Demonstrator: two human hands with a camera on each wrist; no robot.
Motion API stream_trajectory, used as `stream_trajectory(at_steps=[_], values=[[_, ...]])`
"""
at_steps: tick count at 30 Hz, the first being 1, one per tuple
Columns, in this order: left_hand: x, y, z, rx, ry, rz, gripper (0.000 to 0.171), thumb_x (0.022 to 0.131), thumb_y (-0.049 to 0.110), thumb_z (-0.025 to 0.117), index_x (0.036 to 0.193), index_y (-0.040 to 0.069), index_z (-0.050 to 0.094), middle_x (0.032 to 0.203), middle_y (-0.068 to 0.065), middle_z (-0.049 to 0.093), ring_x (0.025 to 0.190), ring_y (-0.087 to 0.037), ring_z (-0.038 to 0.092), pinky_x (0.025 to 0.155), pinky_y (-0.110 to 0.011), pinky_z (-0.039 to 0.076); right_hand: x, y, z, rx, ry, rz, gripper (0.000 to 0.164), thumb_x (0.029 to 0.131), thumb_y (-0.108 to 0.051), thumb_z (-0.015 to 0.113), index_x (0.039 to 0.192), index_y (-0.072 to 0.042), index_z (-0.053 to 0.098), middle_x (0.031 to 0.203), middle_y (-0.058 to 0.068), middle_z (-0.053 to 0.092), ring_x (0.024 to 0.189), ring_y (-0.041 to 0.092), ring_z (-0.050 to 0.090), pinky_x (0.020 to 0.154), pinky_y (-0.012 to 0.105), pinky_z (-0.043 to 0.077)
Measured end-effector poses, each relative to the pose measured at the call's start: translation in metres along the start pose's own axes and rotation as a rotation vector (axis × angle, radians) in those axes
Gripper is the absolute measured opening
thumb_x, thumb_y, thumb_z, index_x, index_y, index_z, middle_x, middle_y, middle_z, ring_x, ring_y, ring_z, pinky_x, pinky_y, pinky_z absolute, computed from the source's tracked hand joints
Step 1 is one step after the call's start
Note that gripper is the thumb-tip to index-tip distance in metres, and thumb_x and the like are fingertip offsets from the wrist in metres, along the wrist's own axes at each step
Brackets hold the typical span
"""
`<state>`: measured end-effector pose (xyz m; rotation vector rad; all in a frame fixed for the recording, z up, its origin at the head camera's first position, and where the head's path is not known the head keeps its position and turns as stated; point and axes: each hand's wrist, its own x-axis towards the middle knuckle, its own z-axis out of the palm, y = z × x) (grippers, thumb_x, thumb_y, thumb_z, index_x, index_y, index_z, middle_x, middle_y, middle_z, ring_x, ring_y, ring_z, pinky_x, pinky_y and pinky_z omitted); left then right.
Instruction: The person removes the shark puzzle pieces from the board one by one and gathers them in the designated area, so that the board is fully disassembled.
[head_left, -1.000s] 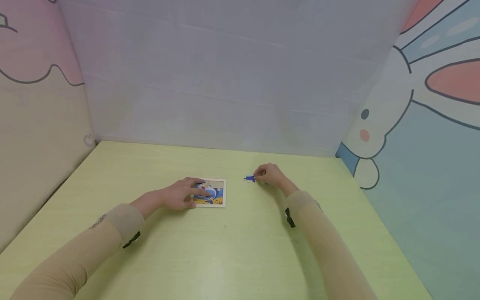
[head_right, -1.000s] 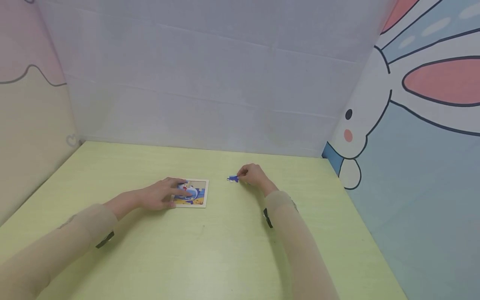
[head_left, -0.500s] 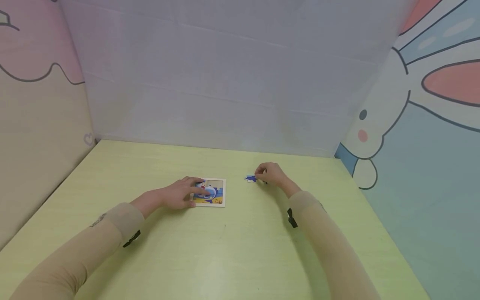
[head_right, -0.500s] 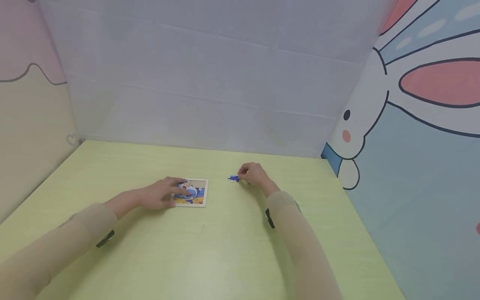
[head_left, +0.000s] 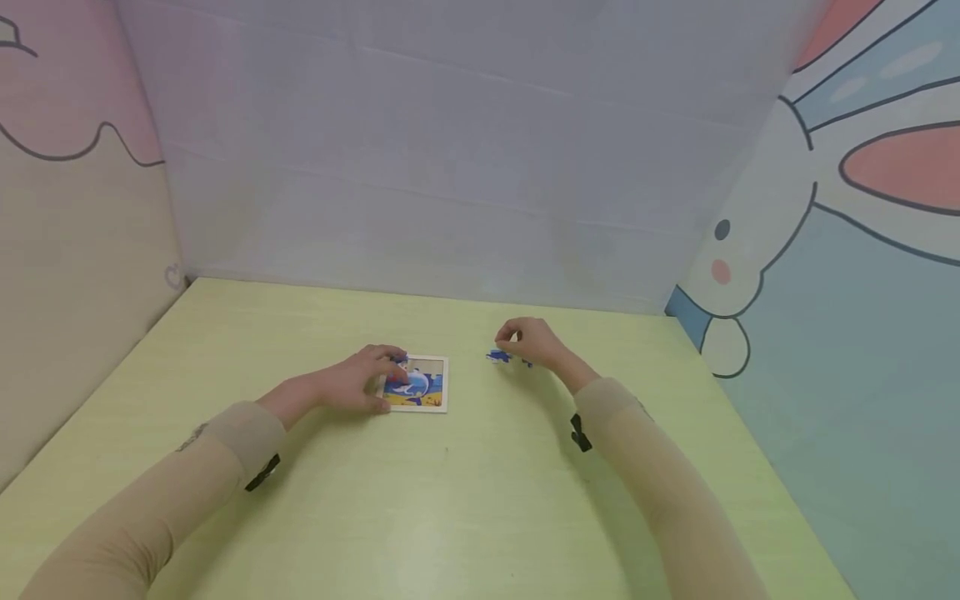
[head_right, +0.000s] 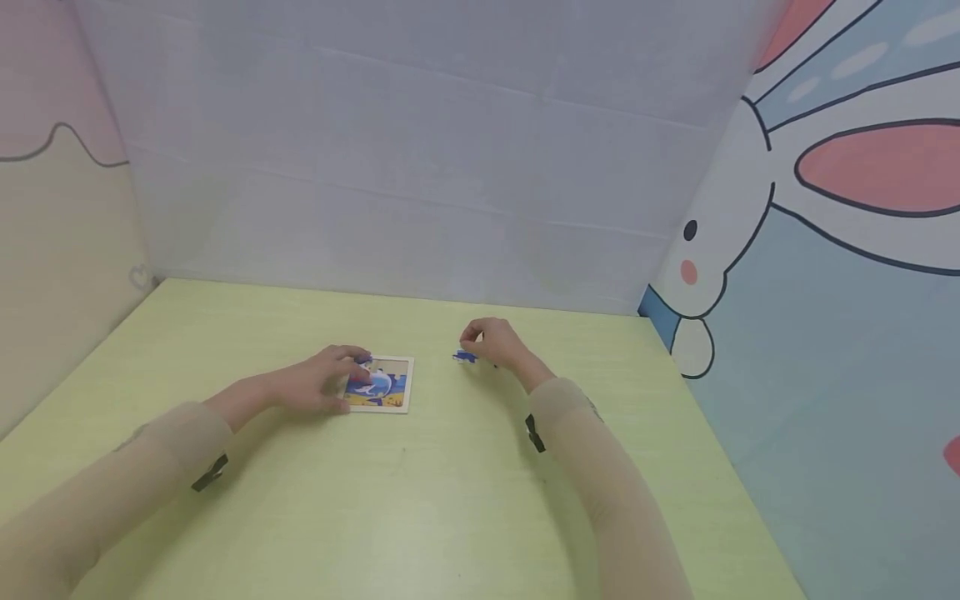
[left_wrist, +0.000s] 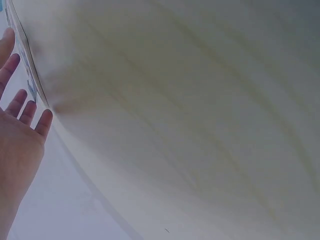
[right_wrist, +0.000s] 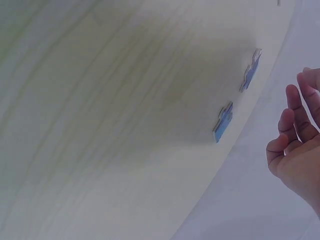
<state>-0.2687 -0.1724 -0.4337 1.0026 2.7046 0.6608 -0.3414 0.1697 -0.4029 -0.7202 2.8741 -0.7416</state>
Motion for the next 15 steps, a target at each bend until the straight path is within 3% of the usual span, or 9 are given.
stream_trajectory(at_steps=[3,8,15], values=[[0.001,0.0,-0.002,-0.013,0.022,-0.018,0.042,0.079,0.025,0.075,0.12,0.022,0.061,0.147,-0.01,0.034,0.136,-0.038,0.025,0.107,-0.061,0.023,0.001,-0.009,0.0,0.015,-0.002,-0.013,0.013,0.091,-0.023,0.062,0.097,-0.013,0.07,0.091,-0.001,0.067,0.066,0.013,0.047,0.061,0.027,0.04],[0.002,-0.001,-0.004,0.04,0.081,-0.037,0.05,0.079,0.03,0.075,0.124,0.016,0.059,0.14,-0.013,0.043,0.132,-0.039,0.032,0.106,-0.061,0.024,0.006,-0.022,0.006,0.011,-0.004,-0.026,0.012,0.091,-0.024,0.064,0.095,-0.015,0.069,0.091,-0.002,0.067,0.065,0.012,0.046,0.06,0.025,0.039],[0.002,-0.006,-0.002,0.141,0.154,-0.144,0.068,0.08,0.043,0.073,0.136,0.011,0.049,0.142,-0.019,0.041,0.132,-0.044,0.031,0.101,-0.065,0.027,0.015,-0.045,0.02,0.036,-0.011,-0.056,0.012,0.089,-0.023,0.066,0.096,-0.014,0.069,0.092,-0.002,0.066,0.071,0.013,0.047,0.064,0.025,0.04]])
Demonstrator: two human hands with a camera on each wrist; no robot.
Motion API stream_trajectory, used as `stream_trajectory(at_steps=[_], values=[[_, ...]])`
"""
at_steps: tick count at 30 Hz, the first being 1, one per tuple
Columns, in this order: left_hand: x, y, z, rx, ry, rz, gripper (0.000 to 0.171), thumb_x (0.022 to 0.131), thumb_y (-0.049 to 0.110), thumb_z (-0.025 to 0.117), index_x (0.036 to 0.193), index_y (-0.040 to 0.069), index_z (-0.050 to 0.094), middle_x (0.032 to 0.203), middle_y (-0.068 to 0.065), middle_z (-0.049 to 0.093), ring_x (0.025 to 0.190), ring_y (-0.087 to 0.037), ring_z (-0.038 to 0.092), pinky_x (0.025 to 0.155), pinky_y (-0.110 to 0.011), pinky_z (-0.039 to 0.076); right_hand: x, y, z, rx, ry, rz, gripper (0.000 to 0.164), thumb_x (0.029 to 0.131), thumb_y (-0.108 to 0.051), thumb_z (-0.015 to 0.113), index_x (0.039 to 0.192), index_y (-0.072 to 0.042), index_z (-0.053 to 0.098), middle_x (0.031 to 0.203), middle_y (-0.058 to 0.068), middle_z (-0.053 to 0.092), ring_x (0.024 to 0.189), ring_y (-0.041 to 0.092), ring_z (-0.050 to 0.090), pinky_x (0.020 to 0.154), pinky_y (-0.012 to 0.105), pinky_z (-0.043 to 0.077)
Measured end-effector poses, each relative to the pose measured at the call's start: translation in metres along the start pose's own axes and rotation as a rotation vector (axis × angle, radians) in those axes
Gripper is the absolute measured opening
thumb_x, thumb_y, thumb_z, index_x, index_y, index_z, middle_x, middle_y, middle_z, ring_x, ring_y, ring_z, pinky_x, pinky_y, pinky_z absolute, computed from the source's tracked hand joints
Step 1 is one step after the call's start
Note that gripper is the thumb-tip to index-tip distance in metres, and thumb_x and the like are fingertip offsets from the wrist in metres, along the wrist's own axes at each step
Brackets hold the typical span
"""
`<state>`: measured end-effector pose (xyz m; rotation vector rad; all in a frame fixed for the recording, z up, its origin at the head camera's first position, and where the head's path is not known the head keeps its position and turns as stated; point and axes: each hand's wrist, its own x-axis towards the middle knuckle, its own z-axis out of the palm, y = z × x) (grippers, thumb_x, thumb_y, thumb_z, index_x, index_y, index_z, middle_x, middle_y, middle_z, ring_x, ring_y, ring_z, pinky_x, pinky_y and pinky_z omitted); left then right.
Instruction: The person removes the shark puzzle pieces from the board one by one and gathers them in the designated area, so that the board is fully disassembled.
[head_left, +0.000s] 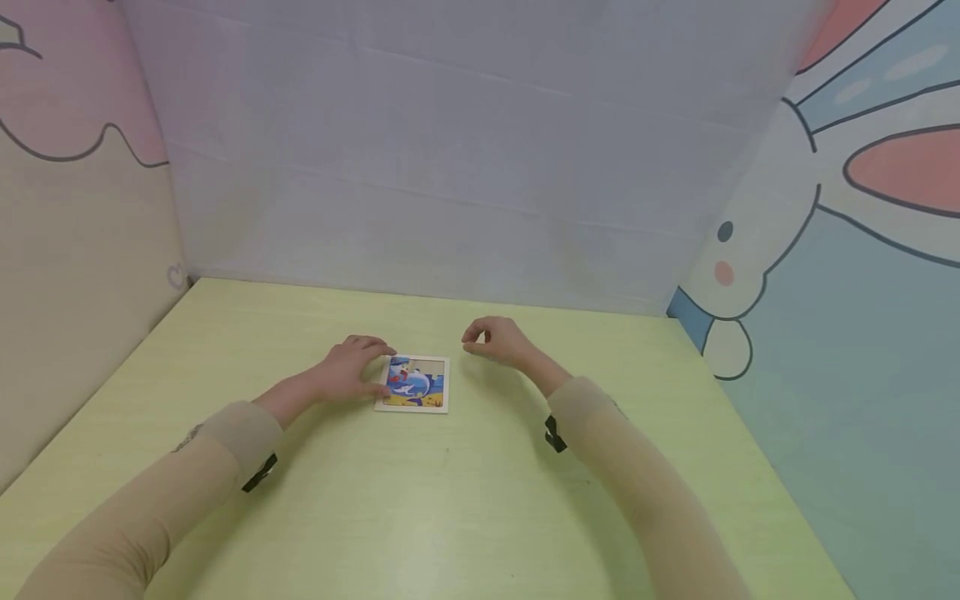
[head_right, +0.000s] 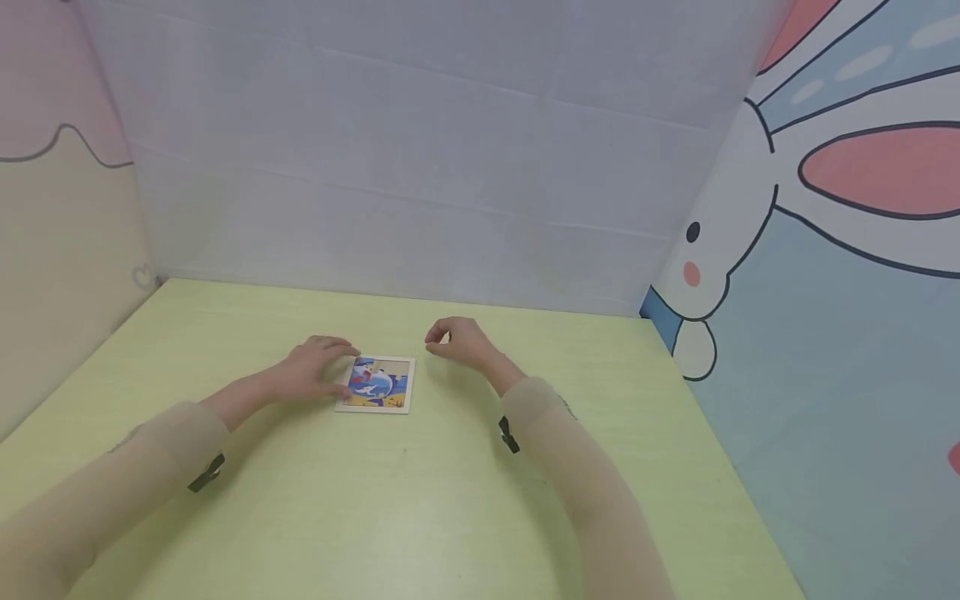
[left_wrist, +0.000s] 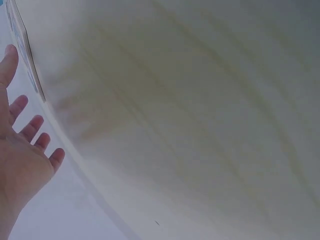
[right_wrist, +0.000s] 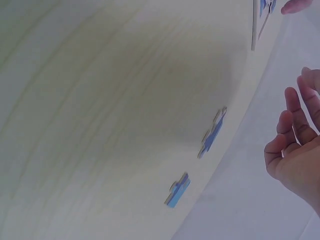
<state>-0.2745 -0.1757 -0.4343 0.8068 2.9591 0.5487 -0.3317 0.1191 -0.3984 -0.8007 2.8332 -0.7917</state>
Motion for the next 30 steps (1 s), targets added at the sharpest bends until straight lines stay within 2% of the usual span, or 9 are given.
stream_trajectory(at_steps=[7,15,23,30], values=[[0.004,-0.004,0.002,0.031,-0.014,-0.07,0.075,0.081,0.05,0.068,0.14,0.011,0.044,0.145,-0.021,0.036,0.133,-0.045,0.026,0.101,-0.068,0.023,0.011,-0.019,0.02,0.018,-0.054,-0.027,0.018,0.088,-0.025,0.067,0.103,-0.015,0.068,0.099,-0.003,0.065,0.08,0.014,0.049,0.07,0.024,0.041],[0.004,-0.006,0.003,0.024,-0.052,-0.108,0.079,0.079,0.056,0.067,0.14,0.012,0.045,0.146,-0.021,0.034,0.133,-0.047,0.026,0.1,-0.069,0.022,0.027,-0.033,0.044,0.042,-0.147,-0.022,0.024,0.089,-0.024,0.066,0.112,-0.018,0.067,0.11,-0.004,0.063,0.1,0.015,0.054,0.085,0.027,0.046],[0.003,-0.008,0.005,0.022,-0.064,-0.128,0.081,0.077,0.061,0.066,0.141,0.015,0.044,0.149,-0.019,0.032,0.134,-0.046,0.026,0.1,-0.069,0.023,0.039,-0.034,0.058,0.031,-0.174,-0.02,0.022,0.089,-0.025,0.066,0.111,-0.021,0.068,0.108,-0.006,0.063,0.094,0.011,0.054,0.081,0.025,0.046],[0.003,-0.006,0.003,0.021,-0.07,-0.123,0.08,0.078,0.059,0.066,0.14,0.014,0.045,0.149,-0.019,0.032,0.134,-0.047,0.027,0.099,-0.069,0.024,0.04,-0.035,0.063,-0.038,-0.189,-0.08,0.018,0.091,-0.027,0.063,0.106,-0.022,0.071,0.112,-0.005,0.063,0.101,0.012,0.054,0.09,0.028,0.045]])
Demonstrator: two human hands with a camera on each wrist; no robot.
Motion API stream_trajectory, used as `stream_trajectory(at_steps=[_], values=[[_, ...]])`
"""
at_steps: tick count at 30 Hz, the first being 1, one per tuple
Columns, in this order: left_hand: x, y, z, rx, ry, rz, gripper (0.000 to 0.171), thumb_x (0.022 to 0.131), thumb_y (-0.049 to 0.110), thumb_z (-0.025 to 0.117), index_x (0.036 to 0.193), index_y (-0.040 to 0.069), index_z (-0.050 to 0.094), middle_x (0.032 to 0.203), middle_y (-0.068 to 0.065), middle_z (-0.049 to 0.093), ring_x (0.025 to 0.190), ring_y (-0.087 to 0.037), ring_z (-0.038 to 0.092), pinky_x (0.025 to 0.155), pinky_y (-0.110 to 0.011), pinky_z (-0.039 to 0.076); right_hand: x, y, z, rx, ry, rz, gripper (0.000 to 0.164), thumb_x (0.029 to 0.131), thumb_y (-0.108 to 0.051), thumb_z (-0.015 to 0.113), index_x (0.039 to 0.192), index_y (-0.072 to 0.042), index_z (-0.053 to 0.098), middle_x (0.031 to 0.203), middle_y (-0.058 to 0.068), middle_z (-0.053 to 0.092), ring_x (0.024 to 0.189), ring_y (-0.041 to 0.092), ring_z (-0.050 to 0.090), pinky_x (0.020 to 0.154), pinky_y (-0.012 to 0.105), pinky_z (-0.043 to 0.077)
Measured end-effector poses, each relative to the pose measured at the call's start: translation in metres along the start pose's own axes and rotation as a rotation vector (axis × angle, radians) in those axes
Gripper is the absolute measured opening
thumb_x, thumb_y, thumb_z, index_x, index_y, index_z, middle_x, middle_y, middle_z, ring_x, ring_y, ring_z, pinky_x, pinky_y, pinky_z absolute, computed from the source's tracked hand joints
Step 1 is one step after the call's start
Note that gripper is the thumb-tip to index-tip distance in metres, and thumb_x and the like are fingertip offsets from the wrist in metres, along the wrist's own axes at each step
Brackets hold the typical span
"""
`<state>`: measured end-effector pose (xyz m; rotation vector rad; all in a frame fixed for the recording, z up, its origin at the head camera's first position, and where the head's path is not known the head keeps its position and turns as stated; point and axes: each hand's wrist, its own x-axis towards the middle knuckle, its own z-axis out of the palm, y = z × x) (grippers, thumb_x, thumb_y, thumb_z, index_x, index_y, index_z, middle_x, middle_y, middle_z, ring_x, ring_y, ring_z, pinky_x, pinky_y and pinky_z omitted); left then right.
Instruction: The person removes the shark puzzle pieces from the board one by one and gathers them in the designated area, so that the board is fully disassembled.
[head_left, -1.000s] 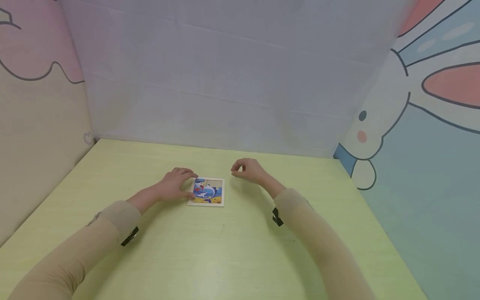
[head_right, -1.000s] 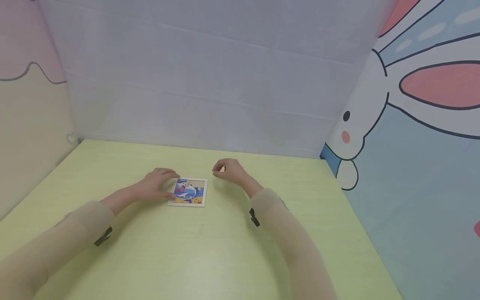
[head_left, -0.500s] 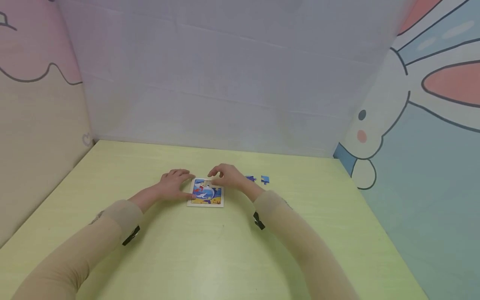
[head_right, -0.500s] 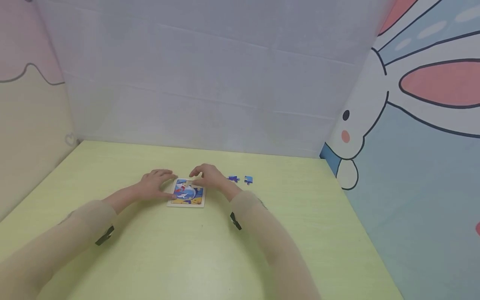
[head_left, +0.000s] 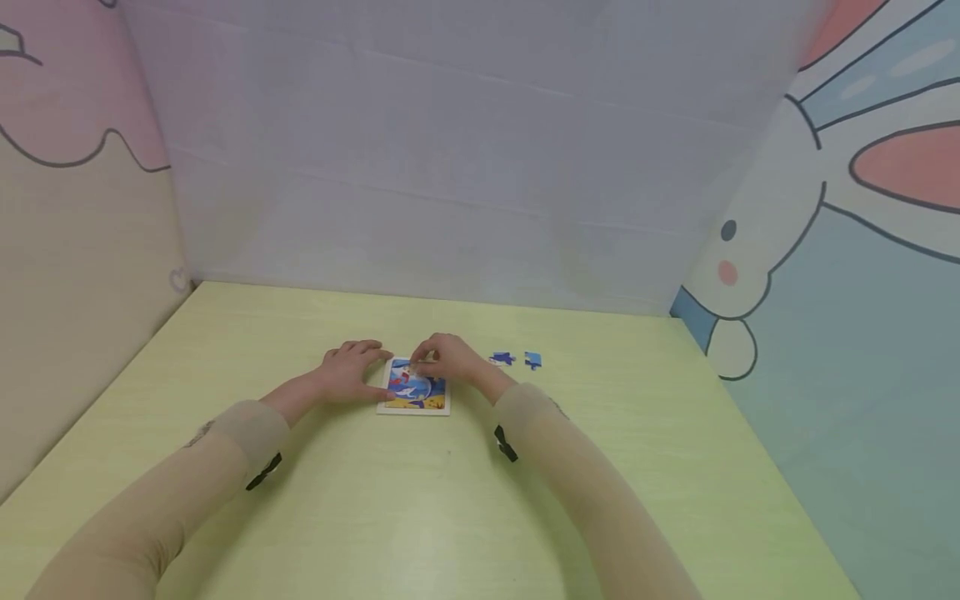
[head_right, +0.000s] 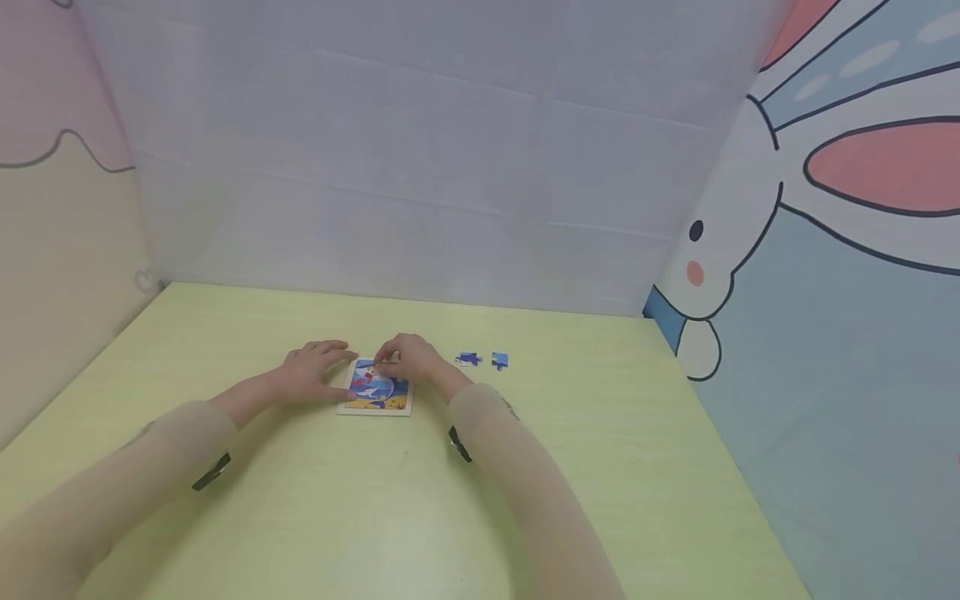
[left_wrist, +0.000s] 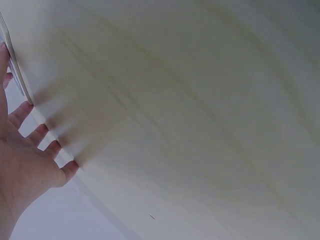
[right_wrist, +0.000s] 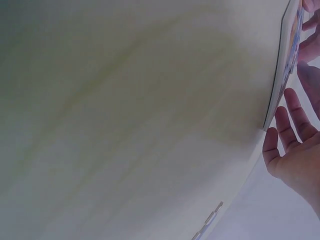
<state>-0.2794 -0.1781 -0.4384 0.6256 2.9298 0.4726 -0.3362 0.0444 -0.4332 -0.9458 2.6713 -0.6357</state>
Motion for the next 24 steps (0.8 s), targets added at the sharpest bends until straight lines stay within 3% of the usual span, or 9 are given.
stream_trajectory(at_steps=[7,15,24], values=[[-0.0013,0.0017,-0.0018,0.023,-0.007,0.006,0.081,0.078,0.061,0.065,0.141,0.013,0.045,0.149,-0.02,0.032,0.133,-0.047,0.027,0.098,-0.07,0.025,-0.0001,-0.0025,0.002,-0.055,0.007,-0.055,0.016,0.092,-0.026,0.063,0.103,-0.022,0.074,0.111,-0.003,0.063,0.101,0.012,0.053,0.089,0.028,0.044],[-0.0022,0.001,-0.0031,0.032,-0.02,0.014,0.082,0.079,0.061,0.065,0.142,0.013,0.043,0.15,-0.02,0.03,0.134,-0.047,0.026,0.098,-0.07,0.025,-0.0005,-0.0052,0.0028,-0.079,0.004,-0.042,0.016,0.092,-0.028,0.063,0.103,-0.023,0.073,0.113,-0.002,0.061,0.103,0.012,0.052,0.089,0.03,0.044],[-0.0026,0.0008,-0.0016,0.023,-0.012,0.012,0.082,0.078,0.062,0.064,0.141,0.014,0.044,0.149,-0.02,0.031,0.134,-0.046,0.026,0.099,-0.07,0.024,-0.0012,-0.0069,0.0039,-0.031,0.02,-0.048,0.013,0.091,-0.025,0.064,0.098,-0.021,0.073,0.113,-0.002,0.063,0.108,0.013,0.054,0.097,0.03,0.042]])
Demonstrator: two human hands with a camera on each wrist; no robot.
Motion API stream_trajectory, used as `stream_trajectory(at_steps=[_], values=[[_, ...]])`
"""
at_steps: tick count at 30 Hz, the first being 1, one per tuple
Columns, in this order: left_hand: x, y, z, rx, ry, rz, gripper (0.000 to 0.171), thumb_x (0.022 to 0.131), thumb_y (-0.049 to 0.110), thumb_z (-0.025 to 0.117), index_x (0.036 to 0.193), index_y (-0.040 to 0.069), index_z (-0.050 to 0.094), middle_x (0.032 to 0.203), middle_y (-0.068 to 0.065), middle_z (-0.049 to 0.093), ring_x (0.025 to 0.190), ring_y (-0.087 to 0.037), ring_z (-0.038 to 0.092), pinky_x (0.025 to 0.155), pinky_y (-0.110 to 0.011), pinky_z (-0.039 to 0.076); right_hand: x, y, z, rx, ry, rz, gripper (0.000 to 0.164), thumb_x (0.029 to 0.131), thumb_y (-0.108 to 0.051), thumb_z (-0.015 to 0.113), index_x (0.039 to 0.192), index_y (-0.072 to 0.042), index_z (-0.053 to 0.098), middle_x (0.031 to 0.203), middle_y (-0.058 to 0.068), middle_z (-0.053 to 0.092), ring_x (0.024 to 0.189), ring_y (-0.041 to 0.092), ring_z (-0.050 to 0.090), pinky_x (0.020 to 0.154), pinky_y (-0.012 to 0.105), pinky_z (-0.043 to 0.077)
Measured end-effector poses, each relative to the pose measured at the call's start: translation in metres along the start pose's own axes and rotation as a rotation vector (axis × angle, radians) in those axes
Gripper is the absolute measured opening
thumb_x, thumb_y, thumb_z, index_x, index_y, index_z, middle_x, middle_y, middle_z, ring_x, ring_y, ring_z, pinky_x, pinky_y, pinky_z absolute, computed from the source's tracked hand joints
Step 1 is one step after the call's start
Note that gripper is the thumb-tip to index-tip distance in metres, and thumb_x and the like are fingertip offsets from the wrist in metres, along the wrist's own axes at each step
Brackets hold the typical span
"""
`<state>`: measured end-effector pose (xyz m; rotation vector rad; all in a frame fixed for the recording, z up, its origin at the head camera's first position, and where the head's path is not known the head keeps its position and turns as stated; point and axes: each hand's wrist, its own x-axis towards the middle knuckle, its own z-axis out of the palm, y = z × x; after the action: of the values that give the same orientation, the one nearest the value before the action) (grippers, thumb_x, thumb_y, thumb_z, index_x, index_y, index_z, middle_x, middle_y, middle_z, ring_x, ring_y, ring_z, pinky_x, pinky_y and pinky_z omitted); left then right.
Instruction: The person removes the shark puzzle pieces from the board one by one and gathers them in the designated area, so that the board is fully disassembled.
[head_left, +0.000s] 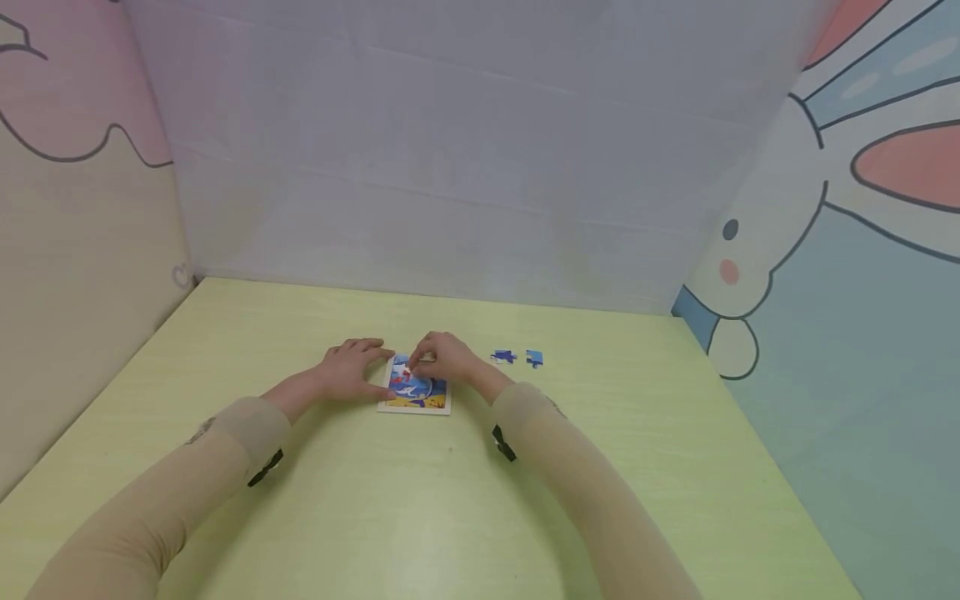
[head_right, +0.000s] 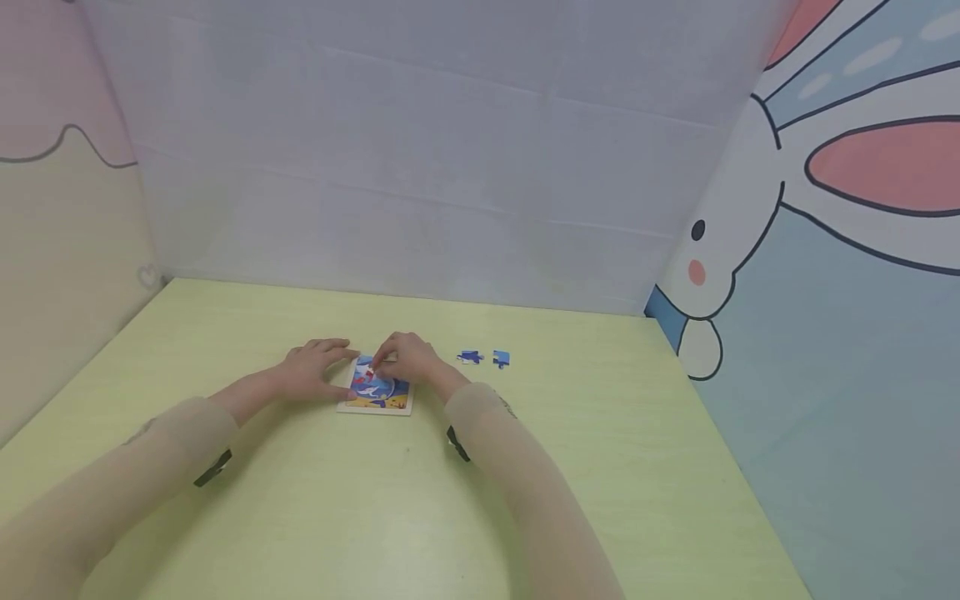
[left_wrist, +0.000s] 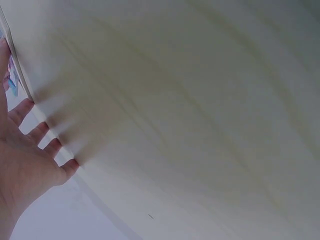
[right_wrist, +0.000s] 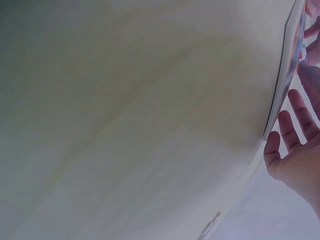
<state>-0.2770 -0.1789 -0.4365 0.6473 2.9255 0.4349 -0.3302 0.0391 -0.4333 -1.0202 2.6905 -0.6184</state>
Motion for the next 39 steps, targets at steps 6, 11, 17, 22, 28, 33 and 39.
stream_trajectory(at_steps=[6,11,17,22,28,33,39], values=[[0.0,-0.002,0.001,0.001,0.008,0.003,0.081,0.078,0.061,0.065,0.141,0.014,0.044,0.149,-0.02,0.032,0.134,-0.046,0.027,0.099,-0.07,0.024,0.0,-0.004,0.0,0.087,0.005,0.038,0.011,0.089,-0.025,0.066,0.097,-0.02,0.072,0.103,-0.007,0.067,0.089,0.009,0.057,0.081,0.022,0.046],[-0.001,-0.002,0.002,0.008,0.009,0.009,0.081,0.078,0.06,0.065,0.141,0.013,0.044,0.149,-0.02,0.031,0.134,-0.047,0.027,0.099,-0.07,0.024,0.001,-0.006,0.001,0.132,0.0,0.049,0.009,0.089,-0.026,0.067,0.095,-0.02,0.069,0.094,-0.01,0.067,0.083,0.006,0.056,0.077,0.019,0.045],[-0.001,-0.001,0.002,0.014,0.005,0.008,0.082,0.078,0.062,0.063,0.141,0.014,0.044,0.149,-0.02,0.031,0.133,-0.047,0.027,0.098,-0.07,0.025,0.003,-0.005,0.003,0.197,0.014,0.072,0.013,0.088,-0.026,0.068,0.097,-0.019,0.062,0.095,-0.006,0.067,0.086,0.007,0.059,0.081,0.021,0.047],[-0.001,0.0,0.002,0.016,0.005,0.003,0.082,0.078,0.063,0.063,0.141,0.015,0.045,0.149,-0.02,0.032,0.134,-0.047,0.028,0.098,-0.069,0.025,0.003,-0.007,0.003,0.241,0.017,0.085,0.027,0.088,-0.026,0.068,0.112,-0.017,0.06,0.099,-0.001,0.07,0.087,0.008,0.064,0.079,0.022,0.05],[0.0,0.0,0.004,0.017,0.002,0.004,0.081,0.078,0.062,0.063,0.141,0.015,0.044,0.149,-0.02,0.031,0.134,-0.047,0.027,0.098,-0.07,0.025,0.003,-0.008,0.003,0.218,0.029,0.106,0.026,0.088,-0.024,0.068,0.114,-0.018,0.067,0.094,-0.004,0.07,0.081,0.006,0.061,0.074,0.019,0.048],[0.001,-0.001,0.004,0.022,0.003,0.006,0.083,0.078,0.064,0.063,0.141,0.014,0.044,0.149,-0.02,0.031,0.133,-0.047,0.027,0.098,-0.07,0.025,0.001,-0.01,-0.002,0.241,0.063,0.15,0.022,0.087,-0.022,0.069,0.109,-0.018,0.069,0.09,-0.005,0.069,0.08,0.007,0.062,0.074,0.021,0.049],[0.0,-0.002,0.002,0.019,0.0,0.0,0.083,0.078,0.063,0.063,0.142,0.014,0.043,0.15,-0.019,0.031,0.134,-0.046,0.027,0.099,-0.069,0.025,-0.003,-0.007,-0.011,0.246,0.087,0.157,0.02,0.089,-0.021,0.067,0.109,-0.018,0.069,0.096,-0.003,0.07,0.088,0.008,0.063,0.082,0.024,0.049]])
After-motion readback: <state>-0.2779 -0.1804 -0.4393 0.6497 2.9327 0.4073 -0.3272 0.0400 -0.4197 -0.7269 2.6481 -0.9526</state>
